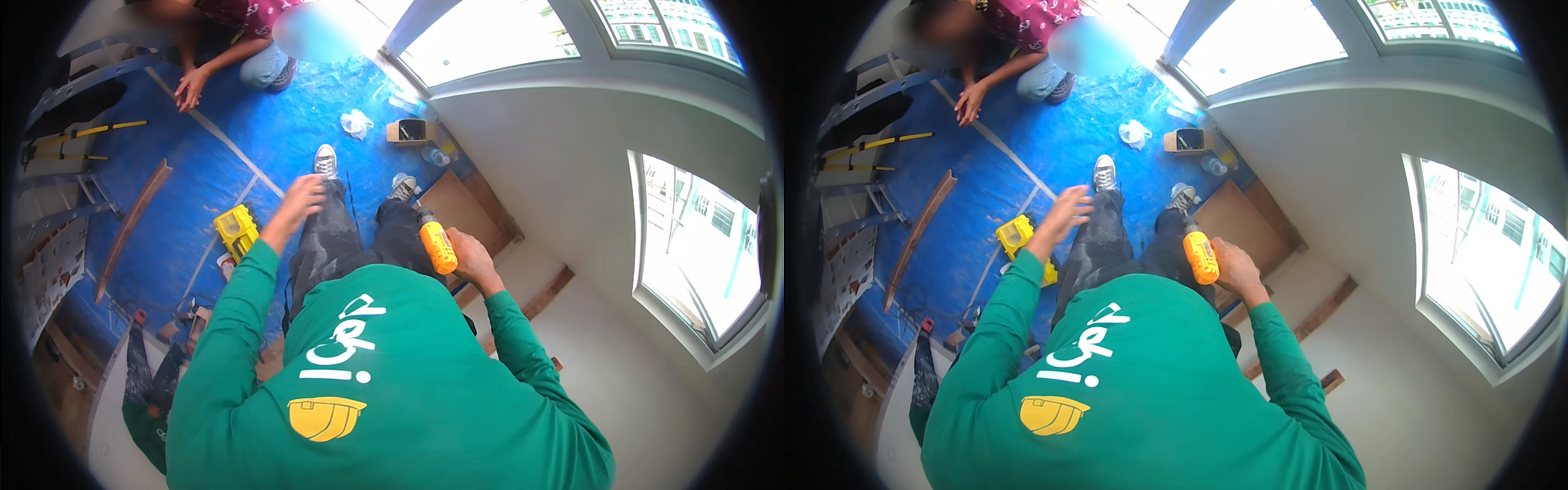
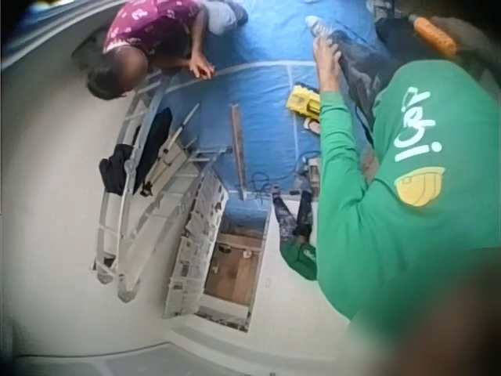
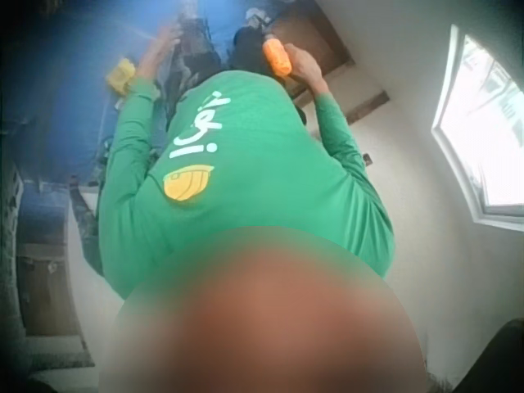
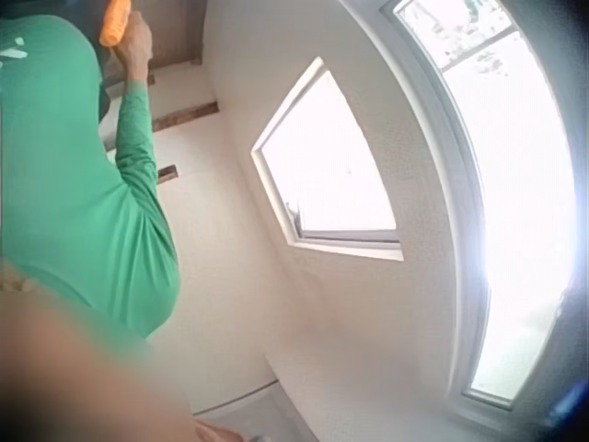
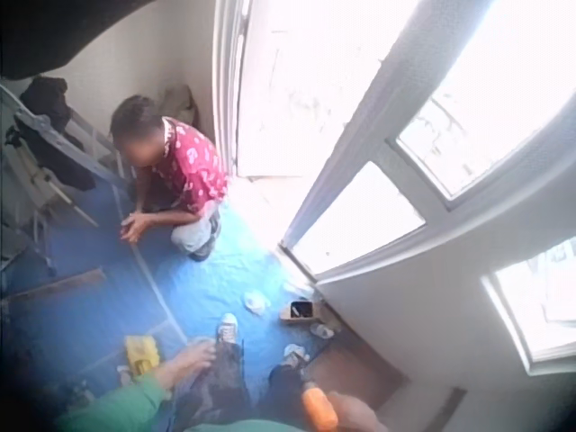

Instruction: The person positions curved wooden shelves against a wall, retrieves a cordless drill and screws from a toolbox, and fastens the shelves to the wall. They then use a red measuring tape to mark positions on the installed shelves.

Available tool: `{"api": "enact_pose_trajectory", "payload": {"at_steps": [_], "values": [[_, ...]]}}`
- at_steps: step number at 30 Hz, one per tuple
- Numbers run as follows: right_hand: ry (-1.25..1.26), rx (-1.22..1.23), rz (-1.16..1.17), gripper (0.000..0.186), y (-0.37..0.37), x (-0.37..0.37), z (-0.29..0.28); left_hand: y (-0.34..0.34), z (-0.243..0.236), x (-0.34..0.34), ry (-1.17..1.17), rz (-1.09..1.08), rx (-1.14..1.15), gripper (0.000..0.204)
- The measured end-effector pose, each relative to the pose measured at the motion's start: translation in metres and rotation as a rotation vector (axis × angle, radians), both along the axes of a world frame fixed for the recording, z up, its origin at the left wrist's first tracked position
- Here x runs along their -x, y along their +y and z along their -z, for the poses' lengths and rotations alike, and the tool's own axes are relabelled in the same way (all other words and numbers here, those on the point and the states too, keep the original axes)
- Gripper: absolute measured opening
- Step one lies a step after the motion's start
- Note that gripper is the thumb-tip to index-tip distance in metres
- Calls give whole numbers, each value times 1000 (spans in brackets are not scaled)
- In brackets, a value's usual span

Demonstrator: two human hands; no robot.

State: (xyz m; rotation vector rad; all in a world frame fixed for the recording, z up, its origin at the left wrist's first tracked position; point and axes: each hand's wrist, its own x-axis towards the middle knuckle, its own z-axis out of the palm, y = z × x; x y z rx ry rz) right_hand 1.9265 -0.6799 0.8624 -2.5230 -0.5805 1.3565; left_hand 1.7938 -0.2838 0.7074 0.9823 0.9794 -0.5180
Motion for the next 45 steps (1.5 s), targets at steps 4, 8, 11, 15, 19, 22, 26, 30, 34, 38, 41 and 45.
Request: {"api": "enact_pose_trajectory", "payload": {"at_steps": [4, 8, 11, 15, 19, 22, 26, 30, 34, 38, 41, 45], "values": [[102, -13, -61, 33, -55, -4, 45, 19, 27, 80, 187, -70, -490, 57], [117, -49, -48, 34, -89, -3, 95, -30, 46, 97, 175, 2, -663, 49], [123, -16, 25, 32, -102, 16, 136, -92, 89, 60, 110, 53, -643, 44], [-10, -30, 204, 26, -109, 66, 190, -181, 204, -27, 10, 5, -350, 52], [-117, -23, 171, 31, -117, 99, 221, -254, 355, -118, 153, -101, 12, 94], [-152, 39, 196, 33, -122, 102, 233, -292, 469, -182, 299, -163, 158, 112], [-73, 273, 317, 29, -128, 96, 247, -315, 600, -241, 295, -414, 375, 115], [-129, 321, 377, 23, -129, 90, 255, -316, 664, -246, 257, -629, 229, 44], [-183, 188, 303, 24, -126, 87, 248, -290, 640, -208, 260, -518, 171, 29], [-190, 199, 184, 23, -120, 87, 243, -246, 566, -139, 279, -421, 67, 30], [-229, 153, 207, 25, -111, 88, 235, -215, 493, -75, 319, -493, -19, 33], [-130, 57, 158, 26, -94, 74, 202, -168, 348, 17, 243, -598, -46, 41]]}}
